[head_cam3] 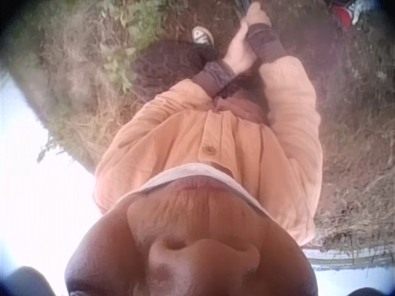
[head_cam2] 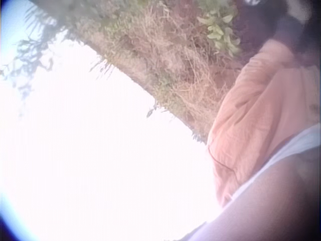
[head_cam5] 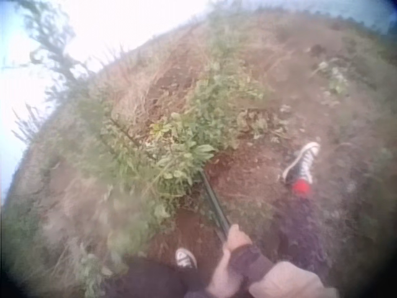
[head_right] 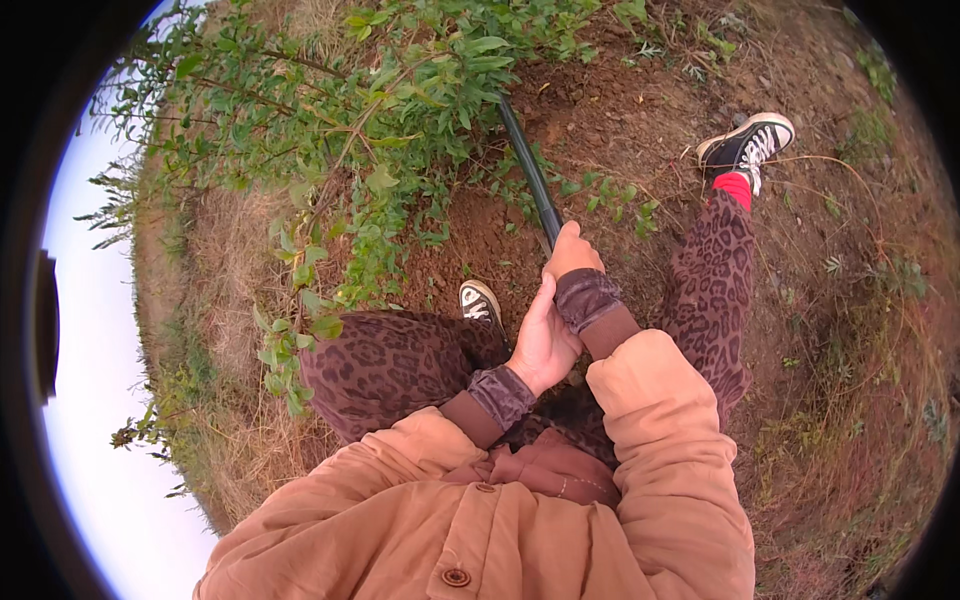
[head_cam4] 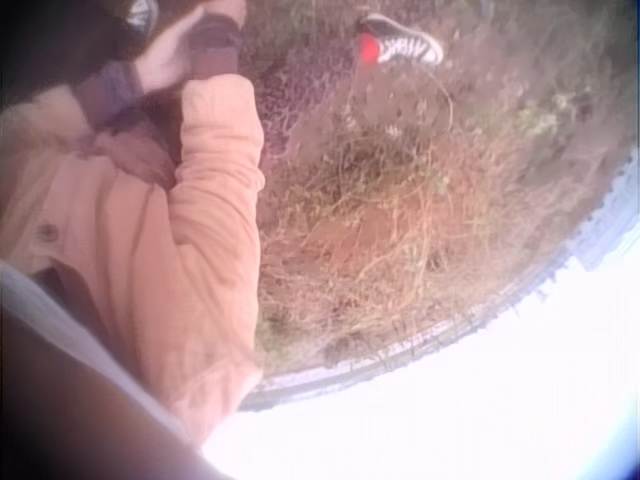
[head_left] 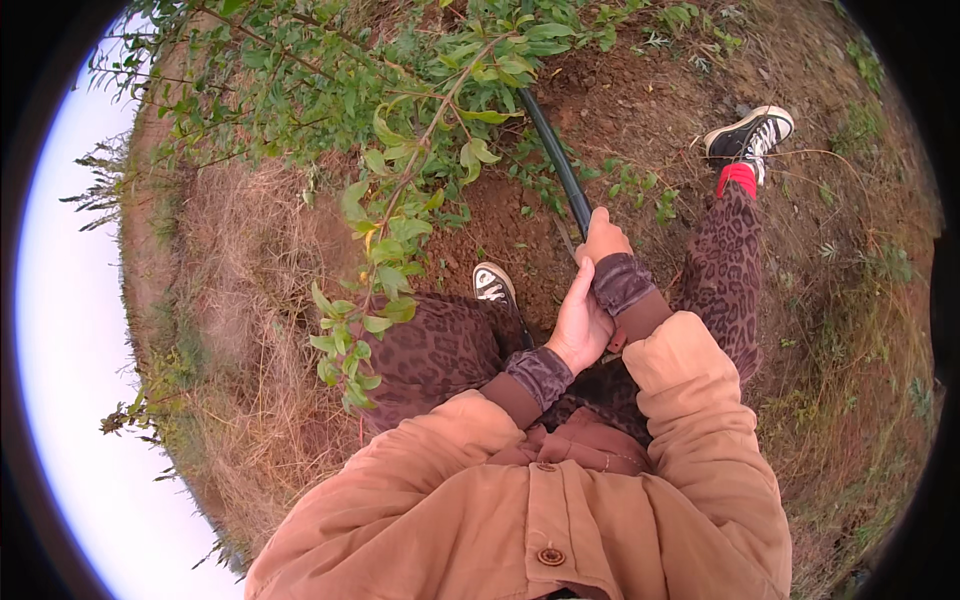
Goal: The person uses a long-handled hoe to scrape and loosen soil around a small shrub, then switches to a hand trowel to remove weeds by hand. The person repeatedly clears the base of the shrub and nearby soil, pulling out weeds and placing them aside.
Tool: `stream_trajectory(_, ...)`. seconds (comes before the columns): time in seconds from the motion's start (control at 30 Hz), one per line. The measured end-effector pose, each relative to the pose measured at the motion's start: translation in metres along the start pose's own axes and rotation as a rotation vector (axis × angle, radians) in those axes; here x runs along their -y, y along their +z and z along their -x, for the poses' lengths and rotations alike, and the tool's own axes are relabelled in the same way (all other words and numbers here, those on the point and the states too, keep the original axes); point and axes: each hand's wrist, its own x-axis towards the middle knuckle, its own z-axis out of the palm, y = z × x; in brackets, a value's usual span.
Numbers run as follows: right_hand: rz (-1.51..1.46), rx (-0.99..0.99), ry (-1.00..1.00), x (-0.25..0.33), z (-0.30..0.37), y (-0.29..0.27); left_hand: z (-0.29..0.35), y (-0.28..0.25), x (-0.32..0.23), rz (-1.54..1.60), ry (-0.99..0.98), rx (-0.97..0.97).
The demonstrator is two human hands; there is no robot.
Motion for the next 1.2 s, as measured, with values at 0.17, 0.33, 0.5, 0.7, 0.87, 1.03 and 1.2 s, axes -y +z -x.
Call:
stream_trajectory(0.17,0.001,-0.063,-0.123,-0.026,0.051,-0.022,0.01,0.006,0.013,0.097,-0.206,0.003)
stream_trajectory(0.33,-0.149,-0.142,-0.125,-0.081,0.065,-0.019,0.009,0.007,0.046,-0.077,-0.325,0.048)
stream_trajectory(0.5,-0.101,-0.217,-0.06,-0.087,0.033,-0.013,-0.003,-0.006,0.046,-0.151,-0.22,0.061)
stream_trajectory(0.7,-0.109,-0.118,0.013,-0.053,0.002,-0.01,-0.019,-0.014,0.029,-0.176,-0.1,-0.063)
stream_trajectory(0.87,-0.075,-0.131,0.106,-0.048,-0.014,0.019,-0.037,-0.026,0.03,-0.09,-0.07,-0.093)
stream_trajectory(1.03,-0.169,-0.126,0.146,-0.05,-0.019,0.025,-0.053,-0.034,0.031,0.008,-0.06,-0.101)
stream_trajectory(1.2,-0.193,-0.125,0.1,-0.068,-0.027,0.031,-0.068,-0.032,0.036,0.01,-0.06,-0.076)
